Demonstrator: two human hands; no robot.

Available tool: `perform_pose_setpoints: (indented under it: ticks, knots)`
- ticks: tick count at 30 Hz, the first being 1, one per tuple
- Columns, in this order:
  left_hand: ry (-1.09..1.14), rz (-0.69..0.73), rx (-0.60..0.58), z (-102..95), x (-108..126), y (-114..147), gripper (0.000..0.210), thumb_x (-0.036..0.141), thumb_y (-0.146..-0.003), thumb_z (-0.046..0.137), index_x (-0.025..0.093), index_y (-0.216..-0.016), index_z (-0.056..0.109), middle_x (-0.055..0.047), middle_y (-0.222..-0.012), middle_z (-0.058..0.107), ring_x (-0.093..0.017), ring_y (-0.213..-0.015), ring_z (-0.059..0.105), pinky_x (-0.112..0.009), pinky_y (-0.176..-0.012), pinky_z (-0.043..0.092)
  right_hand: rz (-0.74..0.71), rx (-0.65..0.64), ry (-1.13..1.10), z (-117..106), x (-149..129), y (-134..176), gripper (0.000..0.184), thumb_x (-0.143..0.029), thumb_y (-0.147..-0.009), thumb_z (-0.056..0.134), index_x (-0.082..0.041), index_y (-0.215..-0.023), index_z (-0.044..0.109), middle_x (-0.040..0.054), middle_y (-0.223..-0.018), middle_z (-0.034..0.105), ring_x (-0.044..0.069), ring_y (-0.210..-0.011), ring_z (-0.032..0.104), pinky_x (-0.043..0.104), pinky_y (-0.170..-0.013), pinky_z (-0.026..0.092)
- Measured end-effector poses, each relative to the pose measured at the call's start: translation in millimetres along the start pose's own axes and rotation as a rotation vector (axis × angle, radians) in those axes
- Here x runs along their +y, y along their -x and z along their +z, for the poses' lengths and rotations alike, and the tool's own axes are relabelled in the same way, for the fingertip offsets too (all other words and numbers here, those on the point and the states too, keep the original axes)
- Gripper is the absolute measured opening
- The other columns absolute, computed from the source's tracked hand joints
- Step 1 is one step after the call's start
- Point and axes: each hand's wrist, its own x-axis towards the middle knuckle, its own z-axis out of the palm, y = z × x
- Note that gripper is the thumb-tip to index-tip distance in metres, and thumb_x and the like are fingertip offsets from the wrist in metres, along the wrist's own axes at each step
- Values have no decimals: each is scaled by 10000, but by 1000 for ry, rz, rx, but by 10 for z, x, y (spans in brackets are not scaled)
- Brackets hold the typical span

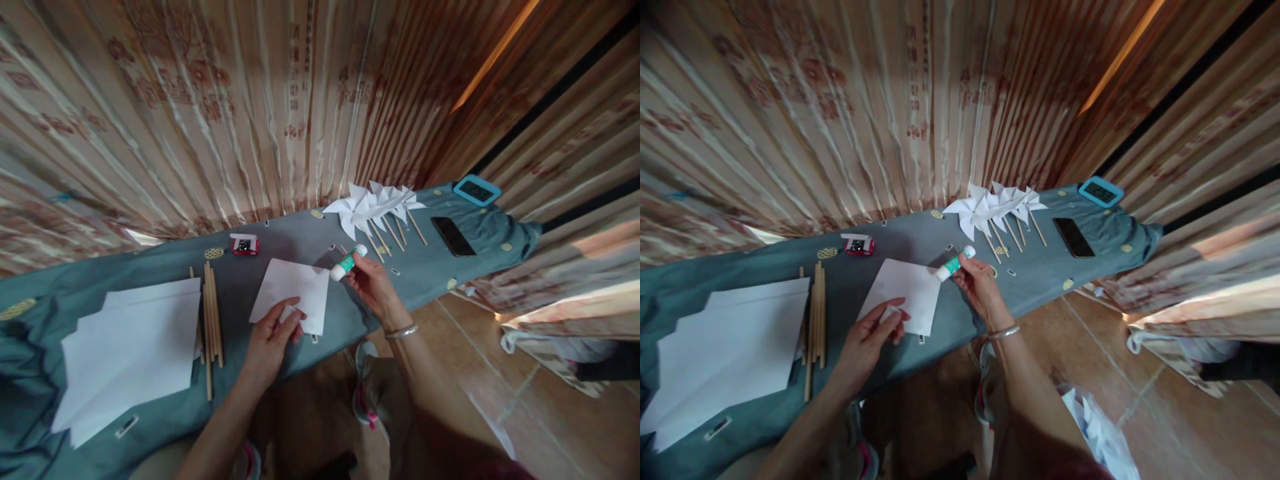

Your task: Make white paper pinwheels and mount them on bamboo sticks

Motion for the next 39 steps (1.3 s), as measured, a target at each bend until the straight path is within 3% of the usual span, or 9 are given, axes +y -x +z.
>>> perform_pose_setpoints:
  ticks: [3,6,12,18,23,27,32,35,39]
  knots:
    - [-293,163,202,-366,-37,-146,399,385,-757,625,186,-1103,641,-48,-942,701,-158,-710,606,-278,-665,487,79,-2,-163,107,68,-37,304,-425,-645,812,-192,-708,627,-36,-642,632,83,-529,551,206,-531,485]
    - [-575,319,321,-684,-132,-295,394,315,-780,563,171,-1141,629,-91,-1062,682,-242,-937,632,-389,-871,496,132,-34,-251,257,162,-58,283,-379,-642,825,-190,-713,627,-29,-673,667,85,-564,591,201,-578,514]
    - [-980,472,334,-890,-270,-501,399,139,-776,461,159,-1140,623,-133,-1115,655,-288,-1081,591,-471,-975,463,181,-71,-250,353,200,-87,273,-369,-621,839,-185,-721,664,-14,-687,688,92,-561,589,201,-552,509]
    - [-1138,551,310,-826,-279,-512,510,114,-752,454,177,-1243,579,-114,-1253,606,-294,-1214,495,-520,-1068,371,152,-67,-135,257,182,-61,267,-377,-636,827,-162,-710,687,-21,-585,623,86,-511,527,205,-497,462]
    - [-1172,525,307,-801,-261,-495,499,93,-754,410,182,-1203,608,-103,-1257,611,-295,-1238,475,-537,-1074,353,142,-74,-112,222,199,-65,233,-362,-655,814,-173,-695,682,-24,-574,606,95,-530,528,216,-512,457]
    - [-1137,621,312,-720,-184,-412,427,141,-819,423,174,-1207,599,-111,-1276,594,-290,-1261,452,-525,-1080,352,119,-88,-45,222,181,-44,247,-372,-644,815,-164,-672,683,-8,-617,643,90,-544,528,211,-509,436]
    - [-1110,757,88,-404,-200,-185,269,173,-906,462,189,-1096,652,-93,-1159,670,-264,-1166,527,-476,-1010,425,67,-92,83,248,204,-22,284,-362,-634,812,-171,-809,696,-8,-676,676,98,-559,549,226,-530,440]
    - [-1099,761,-56,-197,-298,-90,287,165,-910,471,137,-1148,629,-122,-1212,652,-273,-1184,519,-461,-1002,443,20,-83,150,273,260,-28,323,-360,-623,816,-194,-855,663,-24,-665,674,103,-548,556,238,-529,441]
    - [-1139,737,-103,-33,-400,-40,366,197,-914,483,83,-1255,552,-160,-1303,593,-297,-1244,485,-478,-1031,427,-63,-107,222,305,316,-29,319,-379,-668,786,-225,-885,609,-44,-666,656,104,-565,561,247,-549,456]
